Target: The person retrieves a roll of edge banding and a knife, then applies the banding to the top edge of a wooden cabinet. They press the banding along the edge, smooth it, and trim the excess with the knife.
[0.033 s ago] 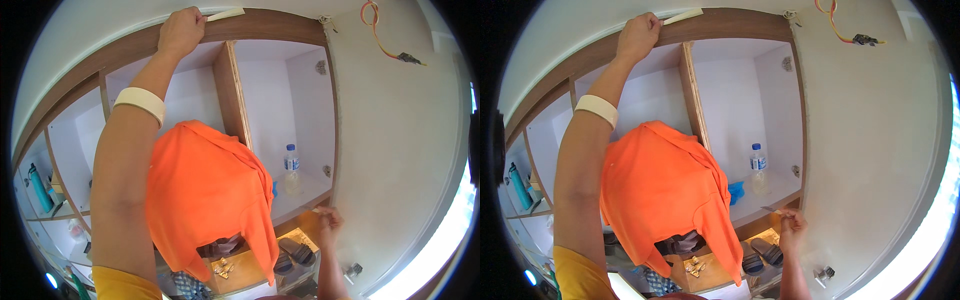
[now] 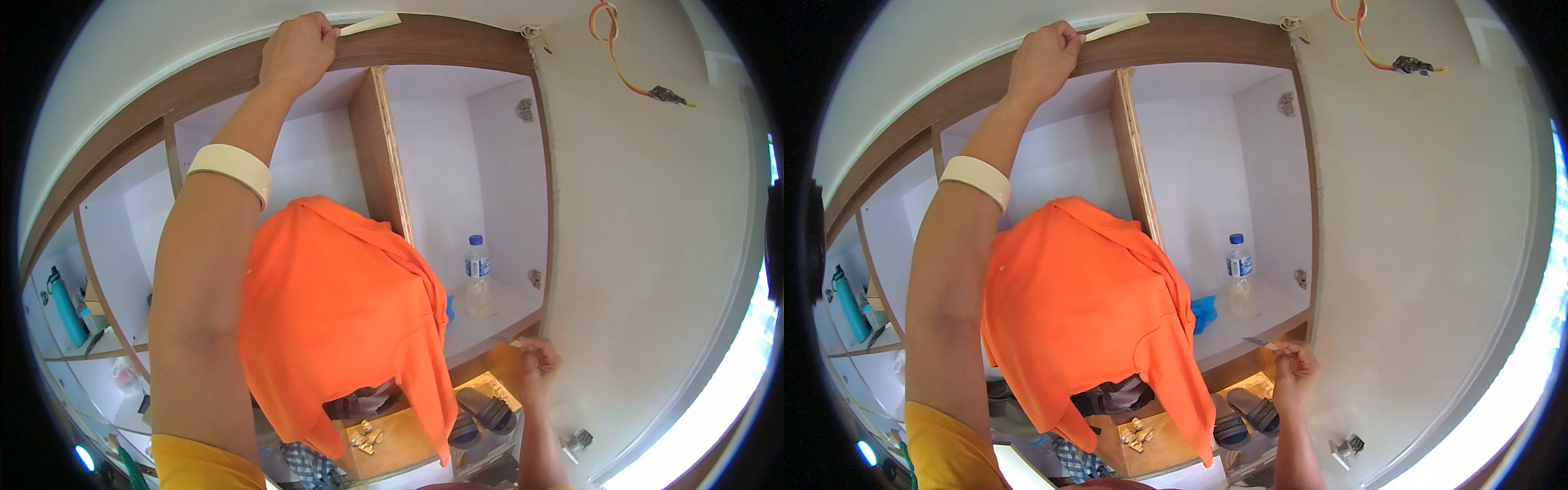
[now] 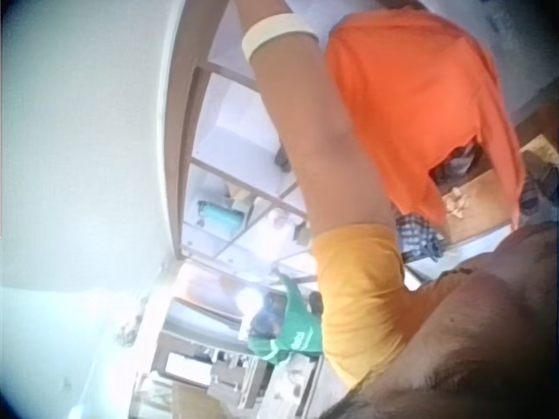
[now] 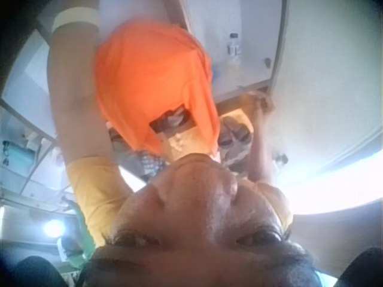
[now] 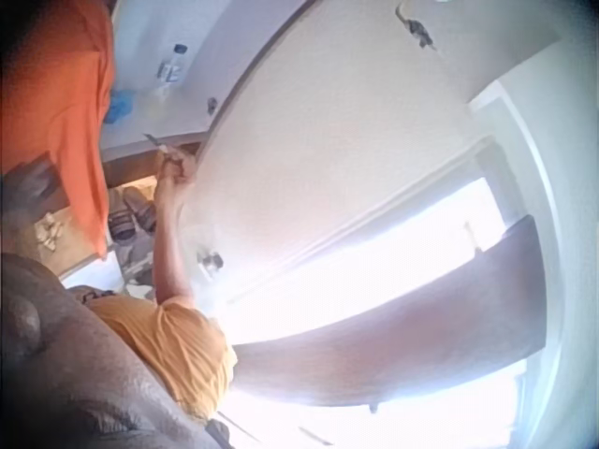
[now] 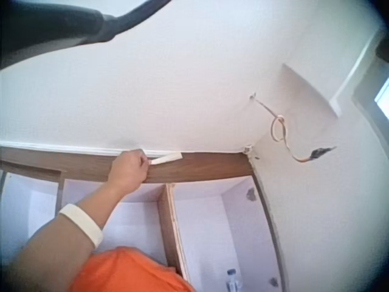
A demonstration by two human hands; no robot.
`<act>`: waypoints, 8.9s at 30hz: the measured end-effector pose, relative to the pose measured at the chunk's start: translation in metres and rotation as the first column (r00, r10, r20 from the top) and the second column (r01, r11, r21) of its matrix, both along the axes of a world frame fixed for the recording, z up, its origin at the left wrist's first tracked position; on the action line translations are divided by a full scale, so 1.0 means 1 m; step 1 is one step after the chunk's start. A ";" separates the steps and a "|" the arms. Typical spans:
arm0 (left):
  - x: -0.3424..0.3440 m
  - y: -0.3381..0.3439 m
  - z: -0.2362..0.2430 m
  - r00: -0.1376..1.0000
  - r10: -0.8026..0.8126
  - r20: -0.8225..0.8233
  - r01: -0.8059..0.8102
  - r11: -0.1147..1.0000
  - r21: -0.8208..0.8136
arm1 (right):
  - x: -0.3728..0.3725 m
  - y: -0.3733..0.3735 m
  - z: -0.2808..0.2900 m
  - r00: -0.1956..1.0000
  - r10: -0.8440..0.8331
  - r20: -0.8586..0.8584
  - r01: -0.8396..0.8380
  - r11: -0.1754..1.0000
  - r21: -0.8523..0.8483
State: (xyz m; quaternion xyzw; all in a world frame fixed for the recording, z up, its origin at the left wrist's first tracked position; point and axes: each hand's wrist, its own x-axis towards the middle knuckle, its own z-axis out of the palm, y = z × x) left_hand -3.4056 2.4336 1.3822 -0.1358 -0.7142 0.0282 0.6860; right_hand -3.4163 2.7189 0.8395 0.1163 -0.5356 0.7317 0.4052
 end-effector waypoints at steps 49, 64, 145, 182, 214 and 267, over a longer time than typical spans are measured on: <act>0.057 -0.075 -0.023 0.996 0.017 0.091 -0.024 0.997 0.069 | 0.036 -0.028 -0.007 0.998 -0.001 0.070 -0.001 1.000 0.030; 0.092 -0.111 -0.025 0.993 0.061 0.100 -0.070 0.994 0.088 | 0.035 -0.028 -0.008 0.997 -0.006 0.073 0.003 0.999 0.044; 0.067 -0.069 0.015 0.968 0.036 0.247 -0.075 0.985 0.152 | 0.030 -0.009 -0.027 0.992 -0.055 0.117 0.038 0.989 0.143; 0.102 -0.134 -0.003 0.980 0.018 0.198 -0.038 0.994 0.099 | 0.027 -0.016 0.052 0.991 0.123 0.044 -0.110 0.967 -0.229; 0.096 -0.153 0.007 0.960 0.046 0.277 -0.064 0.996 0.055 | -0.118 -0.128 0.523 0.820 -0.058 -0.569 -0.145 0.941 -0.305; 0.092 -0.161 0.004 0.971 0.030 0.239 -0.037 0.999 0.025 | -0.110 -0.141 0.527 0.817 0.033 -0.576 -0.230 0.934 -0.273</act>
